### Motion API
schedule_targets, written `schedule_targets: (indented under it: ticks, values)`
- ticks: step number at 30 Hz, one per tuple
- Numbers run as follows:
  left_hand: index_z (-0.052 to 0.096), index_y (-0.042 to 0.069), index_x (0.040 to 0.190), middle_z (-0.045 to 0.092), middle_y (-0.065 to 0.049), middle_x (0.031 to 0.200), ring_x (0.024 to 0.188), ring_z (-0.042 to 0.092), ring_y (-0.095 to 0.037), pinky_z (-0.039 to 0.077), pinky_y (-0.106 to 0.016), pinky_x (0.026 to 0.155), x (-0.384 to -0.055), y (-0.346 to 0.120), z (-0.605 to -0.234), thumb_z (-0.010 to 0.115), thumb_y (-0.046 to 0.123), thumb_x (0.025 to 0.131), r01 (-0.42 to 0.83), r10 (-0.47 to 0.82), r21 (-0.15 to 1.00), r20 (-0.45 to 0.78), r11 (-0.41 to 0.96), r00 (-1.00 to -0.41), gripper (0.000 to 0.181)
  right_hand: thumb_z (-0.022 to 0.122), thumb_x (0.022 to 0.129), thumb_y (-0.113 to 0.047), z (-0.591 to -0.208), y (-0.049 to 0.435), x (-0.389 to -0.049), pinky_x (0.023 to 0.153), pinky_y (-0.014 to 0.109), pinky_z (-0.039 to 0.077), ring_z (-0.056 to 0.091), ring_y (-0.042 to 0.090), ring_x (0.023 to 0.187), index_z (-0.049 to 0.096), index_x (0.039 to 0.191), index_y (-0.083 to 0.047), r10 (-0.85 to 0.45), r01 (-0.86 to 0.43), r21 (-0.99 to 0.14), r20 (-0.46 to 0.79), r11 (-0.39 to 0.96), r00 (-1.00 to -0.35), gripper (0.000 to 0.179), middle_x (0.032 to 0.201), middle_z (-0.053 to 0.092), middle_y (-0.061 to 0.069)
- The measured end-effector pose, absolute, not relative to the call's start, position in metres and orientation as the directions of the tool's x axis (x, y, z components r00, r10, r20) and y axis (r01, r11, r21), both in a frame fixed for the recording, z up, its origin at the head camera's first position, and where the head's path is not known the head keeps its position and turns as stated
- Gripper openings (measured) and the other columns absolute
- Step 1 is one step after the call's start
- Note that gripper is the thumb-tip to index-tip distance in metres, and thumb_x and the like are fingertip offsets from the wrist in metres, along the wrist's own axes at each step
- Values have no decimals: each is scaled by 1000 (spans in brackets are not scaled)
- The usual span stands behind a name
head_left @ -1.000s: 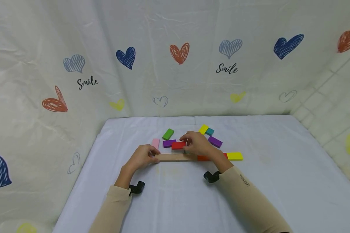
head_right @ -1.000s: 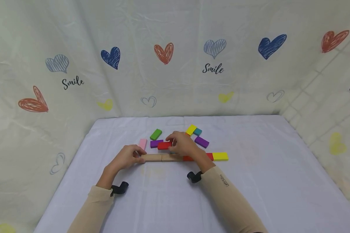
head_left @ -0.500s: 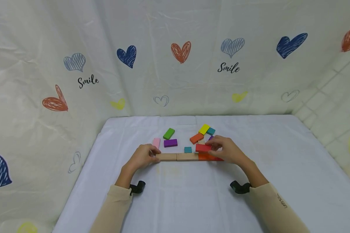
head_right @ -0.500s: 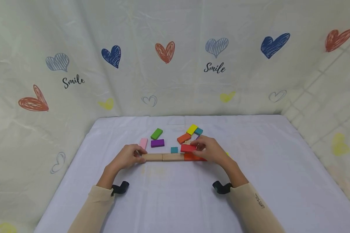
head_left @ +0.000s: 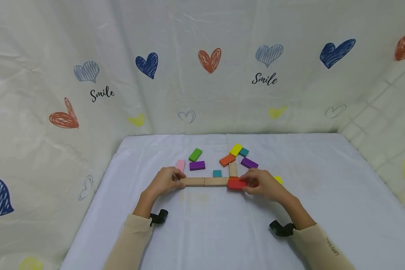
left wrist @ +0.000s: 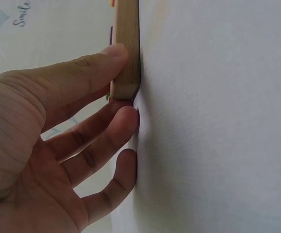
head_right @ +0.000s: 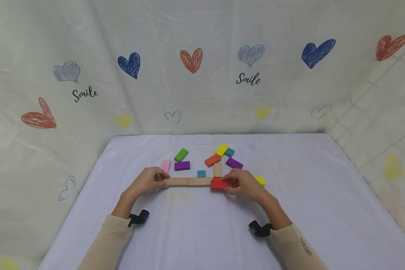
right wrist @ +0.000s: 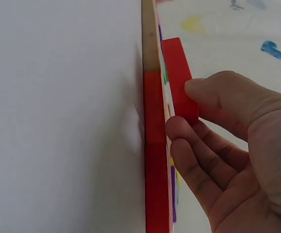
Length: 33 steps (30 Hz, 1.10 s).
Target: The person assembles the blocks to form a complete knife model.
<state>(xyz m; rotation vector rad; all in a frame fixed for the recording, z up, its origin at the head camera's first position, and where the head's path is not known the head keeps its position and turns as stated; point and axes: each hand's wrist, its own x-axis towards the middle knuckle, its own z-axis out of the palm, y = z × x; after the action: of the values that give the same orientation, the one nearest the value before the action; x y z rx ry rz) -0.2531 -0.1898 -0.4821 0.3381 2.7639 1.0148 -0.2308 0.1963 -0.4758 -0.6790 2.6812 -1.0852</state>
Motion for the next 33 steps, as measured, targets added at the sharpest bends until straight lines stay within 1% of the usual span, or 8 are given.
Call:
schedule_targets:
  ticks: [4, 8, 14, 18, 21, 24, 30, 33]
  values:
    - [79, 17, 103, 69, 5, 90, 83, 60, -15, 51, -30, 73, -253, -189, -482, 88, 15, 80, 149, 271, 653, -90, 742, -958, 25, 81, 87, -16, -477, 184, -228, 73, 21, 55, 59, 14, 87, 75, 120, -13, -509, -360, -689, -15, 629, -861, 33, 99, 67, -2]
    - [80, 17, 103, 69, 5, 90, 82, 60, -15, 50, -30, 72, -252, -189, -482, 88, 14, 81, 143, 266, 652, -92, 744, -960, 24, 82, 86, -18, -479, 174, -226, 72, 20, 54, 57, 12, 87, 75, 117, -15, -531, -392, -642, -28, 659, -847, 32, 95, 64, -5]
    - [79, 17, 104, 69, 5, 91, 82, 59, -15, 50, -29, 71, -252, -189, -482, 87, 14, 81, 148, 271, 650, -92, 746, -958, 24, 85, 85, -22, -478, 163, -224, 69, 18, 53, 55, 9, 81, 77, 114, -18, -517, -400, -583, -40, 707, -855, 31, 88, 59, -7]
    - [79, 17, 104, 69, 4, 91, 83, 59, -15, 50, -29, 72, -253, -189, -483, 87, 14, 81, 152, 272, 648, -88, 746, -958, 24, 85, 85, -22, -476, 159, -223, 68, 18, 52, 55, 9, 81, 77, 113, -19, -515, -413, -557, -30, 720, -857, 29, 90, 59, -5]
    - [79, 17, 104, 69, 4, 91, 83, 59, -15, 50, -29, 72, -254, -188, -484, 87, 14, 81, 152, 272, 650, -87, 745, -958, 24, 85, 85, -21, -475, 158, -222, 69, 19, 52, 55, 10, 82, 77, 112, -19, -518, -421, -550, -25, 721, -855, 29, 93, 60, -3]
    - [79, 17, 104, 69, 4, 92, 83, 59, -16, 50, -30, 72, -253, -188, -484, 87, 14, 81, 146, 272, 654, -95, 742, -958, 24, 85, 84, -22, -475, 159, -221, 71, 18, 52, 55, 10, 84, 76, 112, -20, -507, -409, -542, -38, 735, -861, 29, 95, 62, -5]
    - [79, 17, 104, 69, 4, 91, 82, 59, -15, 50, -29, 71, -252, -188, -483, 87, 14, 81, 144, 268, 649, -97, 747, -959, 25, 84, 85, -22, -476, 160, -221, 73, 19, 52, 57, 10, 84, 75, 115, -19, -488, -369, -568, -68, 736, -870, 31, 92, 66, -10]
    - [79, 16, 104, 69, 4, 91, 82, 59, -15, 50, -29, 71, -252, -188, -481, 87, 13, 81, 144, 267, 651, -94, 746, -959, 24, 84, 86, -22, -476, 157, -222, 73, 20, 52, 57, 10, 83, 75, 115, -19, -479, -350, -584, -76, 732, -875, 31, 89, 66, -12]
